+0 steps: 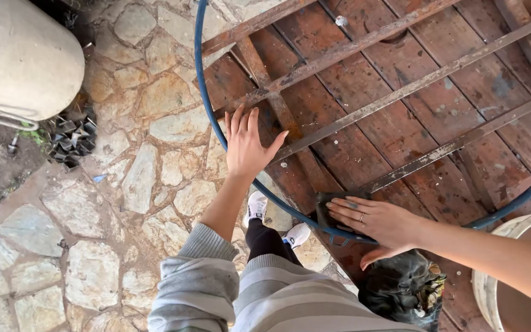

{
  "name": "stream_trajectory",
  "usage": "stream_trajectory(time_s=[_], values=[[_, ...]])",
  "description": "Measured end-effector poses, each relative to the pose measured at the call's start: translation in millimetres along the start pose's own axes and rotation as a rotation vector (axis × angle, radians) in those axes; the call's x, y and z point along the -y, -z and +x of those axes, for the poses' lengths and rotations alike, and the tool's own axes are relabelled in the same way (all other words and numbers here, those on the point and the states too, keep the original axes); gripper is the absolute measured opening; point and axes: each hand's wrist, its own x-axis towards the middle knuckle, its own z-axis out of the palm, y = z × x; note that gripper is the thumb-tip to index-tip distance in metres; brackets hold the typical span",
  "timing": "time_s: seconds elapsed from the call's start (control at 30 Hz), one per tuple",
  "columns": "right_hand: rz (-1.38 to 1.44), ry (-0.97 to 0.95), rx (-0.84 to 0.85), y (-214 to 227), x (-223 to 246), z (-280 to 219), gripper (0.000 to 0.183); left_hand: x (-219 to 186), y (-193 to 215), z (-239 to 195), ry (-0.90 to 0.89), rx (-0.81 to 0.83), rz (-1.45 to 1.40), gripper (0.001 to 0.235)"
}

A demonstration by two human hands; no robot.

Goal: Cleaning a circular metal frame with a sponge and liquid solution

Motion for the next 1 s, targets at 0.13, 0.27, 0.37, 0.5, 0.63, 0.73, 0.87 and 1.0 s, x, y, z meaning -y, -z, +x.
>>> stream_trajectory(time_s=[0.13, 0.27, 0.37, 0.5, 0.63, 0.73, 0.87, 1.0], values=[[0.008, 0.016, -0.016, -9, 7, 31, 0.118, -2, 1, 2, -0.013, 0.021, -0.003, 0.081], [0.0, -0.059, -0.012, -1, 8, 17, 0.119, 2, 2, -1, 0.001, 0.015, -0.001, 0.08], [-0.028, -0.124, 0.086, -6, 16, 15, 0.121, 2, 1, 1, 0.004, 0.036, -0.007, 0.081], [0.048, -0.225, 0.109, -9, 30, 32, 0.122, -2, 8, 2, 0.008, 0.056, -0.026, 0.078], [0.004, -0.496, 0.045, -13, 7, -44, 0.128, -2, 6, 3, 0.024, 0.062, -0.021, 0.079], [-0.313, -0.769, -0.006, -13, -9, -63, 0.124, 0, 5, 0, 0.021, 0.067, -0.011, 0.079], [0.19, -0.714, -0.033, -3, 35, 12, 0.113, -3, 14, 8, 0.063, 0.116, -0.071, 0.081], [0.435, -1.28, 0.335, 68, 42, 28, 0.123, -5, 18, 7, 0.123, 0.262, -0.114, 0.084]])
